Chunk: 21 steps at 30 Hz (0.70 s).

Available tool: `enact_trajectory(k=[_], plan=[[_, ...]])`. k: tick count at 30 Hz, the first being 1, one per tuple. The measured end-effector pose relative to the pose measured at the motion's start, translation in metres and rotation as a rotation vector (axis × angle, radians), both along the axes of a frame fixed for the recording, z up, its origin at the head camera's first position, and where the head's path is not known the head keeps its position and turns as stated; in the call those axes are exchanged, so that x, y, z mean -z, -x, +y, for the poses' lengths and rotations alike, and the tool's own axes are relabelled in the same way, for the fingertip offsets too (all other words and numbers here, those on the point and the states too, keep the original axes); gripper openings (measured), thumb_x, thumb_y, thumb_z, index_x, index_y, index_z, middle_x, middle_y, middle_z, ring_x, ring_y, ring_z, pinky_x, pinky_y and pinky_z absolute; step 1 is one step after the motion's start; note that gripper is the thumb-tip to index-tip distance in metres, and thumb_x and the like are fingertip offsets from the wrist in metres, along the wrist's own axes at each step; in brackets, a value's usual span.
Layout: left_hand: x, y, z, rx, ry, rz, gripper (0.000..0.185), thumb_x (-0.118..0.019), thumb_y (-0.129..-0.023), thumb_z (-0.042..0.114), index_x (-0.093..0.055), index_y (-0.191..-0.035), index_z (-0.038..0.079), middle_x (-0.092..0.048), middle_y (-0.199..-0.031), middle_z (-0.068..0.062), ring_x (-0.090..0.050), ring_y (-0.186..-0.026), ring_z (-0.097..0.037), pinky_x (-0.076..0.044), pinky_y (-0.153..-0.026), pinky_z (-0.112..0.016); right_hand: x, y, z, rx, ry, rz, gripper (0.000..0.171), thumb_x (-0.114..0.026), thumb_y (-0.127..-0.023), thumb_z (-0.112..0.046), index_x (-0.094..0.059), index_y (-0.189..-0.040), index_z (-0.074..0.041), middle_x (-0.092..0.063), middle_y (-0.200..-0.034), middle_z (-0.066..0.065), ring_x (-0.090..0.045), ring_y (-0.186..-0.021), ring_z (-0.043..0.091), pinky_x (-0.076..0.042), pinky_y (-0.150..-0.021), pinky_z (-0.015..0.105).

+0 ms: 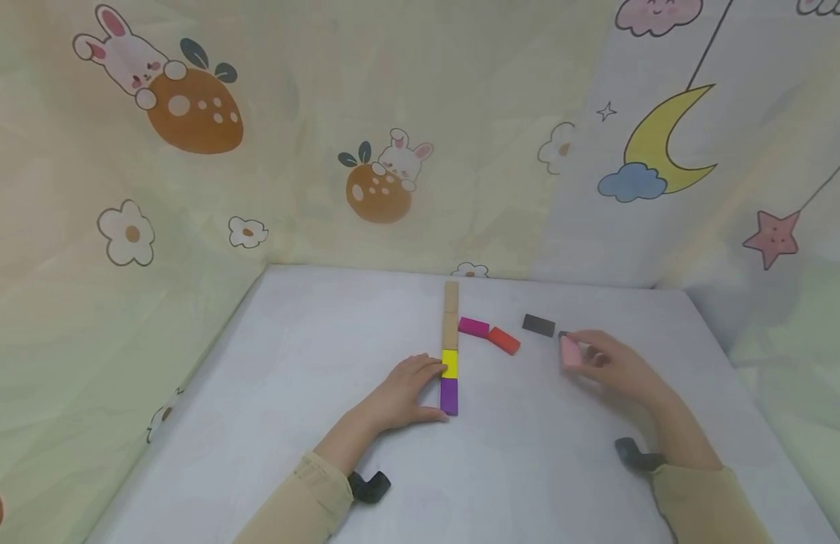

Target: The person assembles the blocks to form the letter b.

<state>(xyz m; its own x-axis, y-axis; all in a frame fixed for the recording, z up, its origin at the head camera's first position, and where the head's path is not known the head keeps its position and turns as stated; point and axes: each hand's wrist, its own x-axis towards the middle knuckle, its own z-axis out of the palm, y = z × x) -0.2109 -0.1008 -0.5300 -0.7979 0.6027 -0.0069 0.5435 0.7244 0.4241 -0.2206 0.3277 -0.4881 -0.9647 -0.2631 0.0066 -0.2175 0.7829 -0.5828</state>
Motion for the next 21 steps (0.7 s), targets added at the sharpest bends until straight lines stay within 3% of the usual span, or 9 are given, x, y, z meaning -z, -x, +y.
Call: enact_trajectory(k=[4, 10, 17, 21], plan=[[0.0, 0.0, 0.0, 0.001, 0.007, 0.006, 0.085, -0.07, -0.08, 0.064, -0.04, -0.15, 0.027, -0.039, -0.156, 0.005, -0.028, -0.15, -0.021, -0.027, -0.124, -0.045, 0.0, 0.001, -0.008, -0.016, -0.002, -0.008, 0.063, -0.074, -0.088, -0.038, -0.049, -0.144, -0.022, -0.056, -0.132, 0.006, -0.055, -0.107, 0.024, -0.053, -0.09, 0.042], [-0.001, 0.0, 0.0, 0.006, 0.0, 0.012, 0.085, -0.07, -0.08, 0.064, -0.041, -0.15, 0.025, -0.04, -0.155, 0.004, -0.03, -0.149, -0.022, -0.028, -0.123, -0.045, 0.001, 0.001, -0.02, -0.036, 0.013, -0.023, 0.063, -0.076, -0.087, -0.032, -0.05, -0.143, -0.02, -0.054, -0.139, 0.007, -0.053, -0.118, 0.025, -0.051, -0.099, 0.05], [0.001, 0.001, -0.001, 0.003, -0.005, 0.01, 0.085, -0.07, -0.08, 0.065, -0.04, -0.15, 0.027, -0.039, -0.156, 0.005, -0.028, -0.149, -0.021, -0.027, -0.124, -0.045, 0.002, 0.0, -0.033, -0.06, -0.002, 0.014, 0.06, -0.077, -0.086, -0.029, -0.053, -0.141, -0.022, -0.057, -0.134, 0.004, -0.053, -0.116, 0.023, -0.05, -0.099, 0.049], [0.003, 0.001, -0.001, 0.004, -0.007, 0.01, 0.086, -0.069, -0.08, 0.065, -0.039, -0.151, 0.027, -0.039, -0.156, 0.005, -0.028, -0.15, -0.021, -0.026, -0.124, -0.045, 0.001, -0.002, -0.044, -0.046, -0.005, -0.035, 0.061, -0.077, -0.086, -0.032, -0.052, -0.141, -0.028, -0.055, -0.136, 0.001, -0.05, -0.122, 0.025, -0.05, -0.1, 0.052]])
